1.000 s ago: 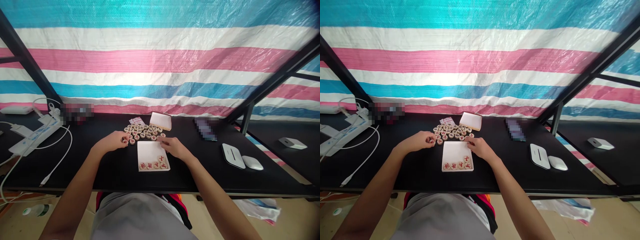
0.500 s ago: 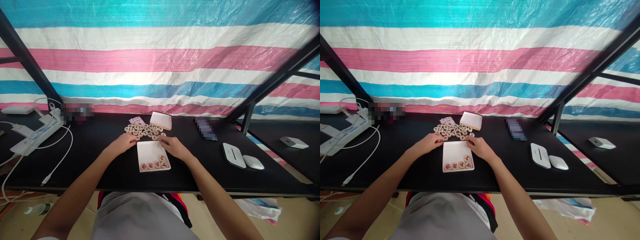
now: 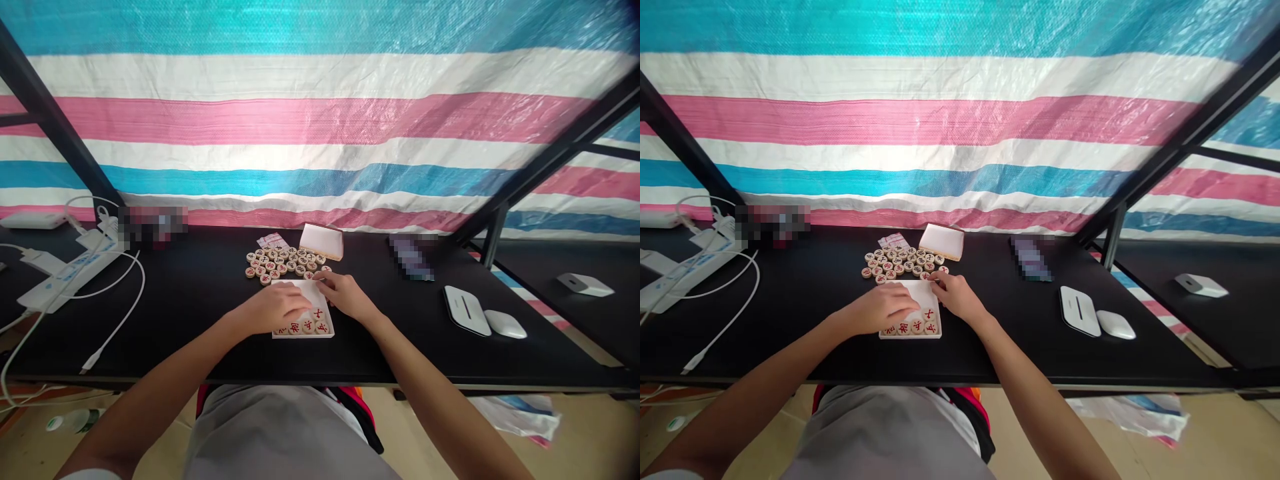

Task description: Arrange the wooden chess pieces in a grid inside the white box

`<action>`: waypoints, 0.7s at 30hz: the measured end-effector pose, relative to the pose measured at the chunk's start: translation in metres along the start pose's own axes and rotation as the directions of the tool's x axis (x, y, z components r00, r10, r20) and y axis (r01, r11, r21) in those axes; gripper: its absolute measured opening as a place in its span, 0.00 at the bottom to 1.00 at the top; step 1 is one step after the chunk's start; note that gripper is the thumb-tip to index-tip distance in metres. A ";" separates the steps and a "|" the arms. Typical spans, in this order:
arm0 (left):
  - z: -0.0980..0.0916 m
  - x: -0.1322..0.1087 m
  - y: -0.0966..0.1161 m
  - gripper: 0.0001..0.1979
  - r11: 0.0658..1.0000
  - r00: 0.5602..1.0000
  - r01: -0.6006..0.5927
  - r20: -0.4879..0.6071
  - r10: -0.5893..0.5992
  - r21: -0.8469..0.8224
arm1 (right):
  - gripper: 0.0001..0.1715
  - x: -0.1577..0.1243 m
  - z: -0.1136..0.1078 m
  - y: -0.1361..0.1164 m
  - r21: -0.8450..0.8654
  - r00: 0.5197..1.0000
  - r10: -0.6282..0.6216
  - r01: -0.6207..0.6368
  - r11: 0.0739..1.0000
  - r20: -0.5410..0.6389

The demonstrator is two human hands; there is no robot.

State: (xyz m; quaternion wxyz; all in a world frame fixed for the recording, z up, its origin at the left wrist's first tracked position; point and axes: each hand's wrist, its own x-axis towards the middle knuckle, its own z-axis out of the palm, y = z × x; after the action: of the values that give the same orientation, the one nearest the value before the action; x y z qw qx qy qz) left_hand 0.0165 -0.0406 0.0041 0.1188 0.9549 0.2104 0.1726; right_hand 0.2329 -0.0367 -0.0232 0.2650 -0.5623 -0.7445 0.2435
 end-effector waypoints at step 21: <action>0.019 0.009 -0.004 0.09 0.998 0.990 0.014 0.138 -0.005 -0.069 | 0.15 -0.001 -0.001 -0.003 -0.027 0.999 -0.029 0.029 0.999 0.018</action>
State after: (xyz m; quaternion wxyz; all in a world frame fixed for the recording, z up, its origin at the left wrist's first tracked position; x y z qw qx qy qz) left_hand 0.0301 -0.0359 -0.0115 0.1672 0.9588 0.2000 0.1131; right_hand 0.2314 -0.0382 -0.0209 0.2540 -0.5528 -0.7583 0.2344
